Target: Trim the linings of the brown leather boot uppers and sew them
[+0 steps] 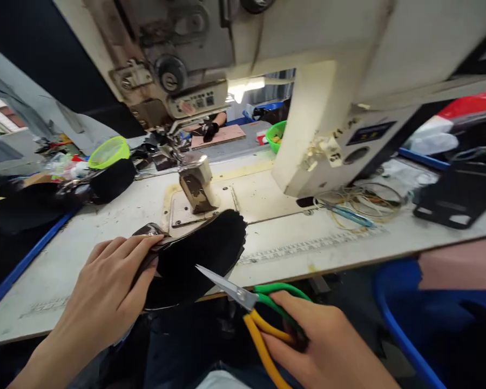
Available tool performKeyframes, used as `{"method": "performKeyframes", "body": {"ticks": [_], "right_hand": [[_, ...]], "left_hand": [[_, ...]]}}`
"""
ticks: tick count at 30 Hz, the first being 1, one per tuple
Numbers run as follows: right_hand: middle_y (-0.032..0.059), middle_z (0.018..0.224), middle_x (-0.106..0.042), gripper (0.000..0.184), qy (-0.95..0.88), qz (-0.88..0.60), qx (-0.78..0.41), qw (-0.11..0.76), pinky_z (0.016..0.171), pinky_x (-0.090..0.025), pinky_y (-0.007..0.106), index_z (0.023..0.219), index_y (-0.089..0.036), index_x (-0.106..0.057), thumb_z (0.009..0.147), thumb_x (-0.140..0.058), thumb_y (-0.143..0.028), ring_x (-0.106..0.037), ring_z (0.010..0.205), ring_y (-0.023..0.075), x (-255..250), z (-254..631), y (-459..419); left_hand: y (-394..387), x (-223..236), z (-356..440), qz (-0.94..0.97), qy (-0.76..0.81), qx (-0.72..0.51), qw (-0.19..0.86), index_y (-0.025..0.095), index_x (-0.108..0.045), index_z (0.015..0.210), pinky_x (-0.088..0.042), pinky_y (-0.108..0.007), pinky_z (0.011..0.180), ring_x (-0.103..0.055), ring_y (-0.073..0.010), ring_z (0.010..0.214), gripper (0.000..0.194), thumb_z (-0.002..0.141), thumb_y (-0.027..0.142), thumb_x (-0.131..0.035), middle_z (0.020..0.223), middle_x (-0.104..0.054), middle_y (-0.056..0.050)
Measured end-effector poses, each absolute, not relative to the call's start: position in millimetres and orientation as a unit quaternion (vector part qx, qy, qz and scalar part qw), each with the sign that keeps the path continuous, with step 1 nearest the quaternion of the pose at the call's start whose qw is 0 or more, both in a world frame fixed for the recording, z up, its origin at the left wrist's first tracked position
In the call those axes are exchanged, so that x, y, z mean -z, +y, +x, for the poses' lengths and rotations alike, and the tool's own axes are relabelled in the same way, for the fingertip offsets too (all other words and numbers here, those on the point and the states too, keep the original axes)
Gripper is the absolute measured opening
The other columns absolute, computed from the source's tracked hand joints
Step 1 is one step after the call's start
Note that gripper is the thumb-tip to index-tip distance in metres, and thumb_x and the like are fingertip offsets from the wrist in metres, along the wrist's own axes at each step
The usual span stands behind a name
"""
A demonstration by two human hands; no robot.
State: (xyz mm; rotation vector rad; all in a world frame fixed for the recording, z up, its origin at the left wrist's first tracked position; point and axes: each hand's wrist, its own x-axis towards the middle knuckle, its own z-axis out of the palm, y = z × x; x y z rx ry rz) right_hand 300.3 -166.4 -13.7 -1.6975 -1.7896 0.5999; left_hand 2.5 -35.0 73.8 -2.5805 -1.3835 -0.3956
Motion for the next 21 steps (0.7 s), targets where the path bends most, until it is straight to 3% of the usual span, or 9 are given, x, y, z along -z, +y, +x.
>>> {"method": "performKeyframes", "body": {"ticks": [2, 4, 7, 10, 12, 13, 16, 18, 21], "right_hand": [[-0.0023, 0.073, -0.070, 0.004, -0.688, -0.640, -0.246, 0.239, 0.052, -0.049, 0.025, 0.091, -0.025, -0.063, 0.090, -0.064, -0.029, -0.066, 0.059, 0.0169, 9, 290, -163], [-0.0017, 0.071, -0.068, 0.010, -0.698, -0.659, -0.197, 0.200, 0.051, -0.042, 0.027, 0.084, -0.024, -0.057, 0.088, -0.065, -0.026, -0.065, 0.059, 0.0182, 7, 279, -159], [-0.0017, 0.068, -0.065, 0.019, -0.712, -0.669, -0.118, 0.175, 0.050, -0.033, 0.030, 0.081, -0.024, -0.051, 0.086, -0.069, -0.029, -0.065, 0.057, 0.0215, 12, 267, -155], [-0.0017, 0.061, -0.063, 0.021, -0.721, -0.672, -0.079, 0.151, 0.048, -0.025, 0.032, 0.078, -0.025, -0.049, 0.084, -0.069, -0.030, -0.065, 0.051, 0.0249, 19, 261, -155], [-0.0018, 0.056, -0.061, 0.021, -0.728, -0.668, -0.059, 0.144, 0.047, -0.020, 0.033, 0.077, -0.025, -0.048, 0.083, -0.067, -0.030, -0.062, 0.045, 0.0257, 21, 260, -154], [-0.0020, 0.054, -0.060, 0.020, -0.731, -0.665, -0.052, 0.145, 0.047, -0.019, 0.033, 0.077, -0.026, -0.048, 0.083, -0.066, -0.030, -0.061, 0.043, 0.0257, 21, 261, -154], [-0.0026, 0.054, -0.058, 0.019, -0.739, -0.656, -0.049, 0.144, 0.047, -0.018, 0.033, 0.077, -0.026, -0.047, 0.087, -0.063, -0.031, -0.060, 0.043, 0.0249, 22, 265, -150], [-0.0028, 0.056, -0.058, 0.020, -0.748, -0.647, -0.059, 0.134, 0.047, -0.019, 0.033, 0.078, -0.026, -0.048, 0.087, -0.064, -0.032, -0.060, 0.045, 0.0237, 22, 271, -148], [-0.0026, 0.062, -0.061, 0.020, -0.763, -0.630, -0.043, 0.143, 0.048, -0.023, 0.033, 0.080, -0.025, -0.051, 0.084, -0.069, -0.032, -0.061, 0.049, 0.0223, 23, 283, -149]], "left_hand": [[-32, -72, 27, -0.877, -0.460, 0.113, 0.085, 0.018, -0.065, 0.115, -0.047, -0.053, 0.090, -0.063, -0.0307, 0.102, 0.039, 0.098, 0.038, -0.036, 0.109, -0.072, -0.010], [-29, -64, 37, -0.879, -0.456, 0.111, 0.080, 0.014, -0.066, 0.116, -0.051, -0.054, 0.089, -0.063, -0.0341, 0.106, 0.045, 0.099, 0.043, -0.036, 0.110, -0.072, -0.013], [-28, -50, 36, -0.889, -0.423, 0.146, 0.093, 0.008, -0.050, 0.142, -0.056, -0.052, 0.091, -0.062, -0.0374, 0.120, 0.056, 0.101, 0.044, -0.038, 0.128, -0.066, -0.020], [-31, -44, 29, -0.918, -0.352, 0.150, 0.106, 0.024, -0.033, 0.154, -0.055, -0.053, 0.097, -0.048, -0.0373, 0.139, 0.055, 0.100, 0.020, -0.033, 0.160, -0.033, -0.020], [-33, -39, 28, -0.936, -0.307, 0.121, 0.119, 0.031, -0.049, 0.144, -0.051, -0.058, 0.103, -0.039, -0.0386, 0.145, 0.060, 0.093, 0.006, -0.029, 0.168, -0.014, -0.013], [-34, -36, 28, -0.941, -0.296, 0.103, 0.129, 0.029, -0.057, 0.136, -0.048, -0.061, 0.105, -0.039, -0.0398, 0.144, 0.058, 0.091, 0.004, -0.031, 0.168, -0.015, -0.013], [-34, -27, 33, -0.933, -0.313, 0.068, 0.161, 0.016, -0.072, 0.112, -0.047, -0.064, 0.106, -0.050, -0.0435, 0.134, 0.032, 0.090, 0.014, -0.048, 0.152, -0.044, -0.022], [-33, -23, 38, -0.927, -0.329, 0.053, 0.170, 0.017, -0.076, 0.098, -0.047, -0.066, 0.104, -0.054, -0.0438, 0.129, 0.022, 0.088, 0.020, -0.057, 0.141, -0.055, -0.020], [-32, -24, 44, -0.926, -0.333, 0.047, 0.172, 0.023, -0.077, 0.085, -0.048, -0.065, 0.100, -0.056, -0.0418, 0.126, 0.021, 0.086, 0.015, -0.058, 0.138, -0.058, -0.016]]}}
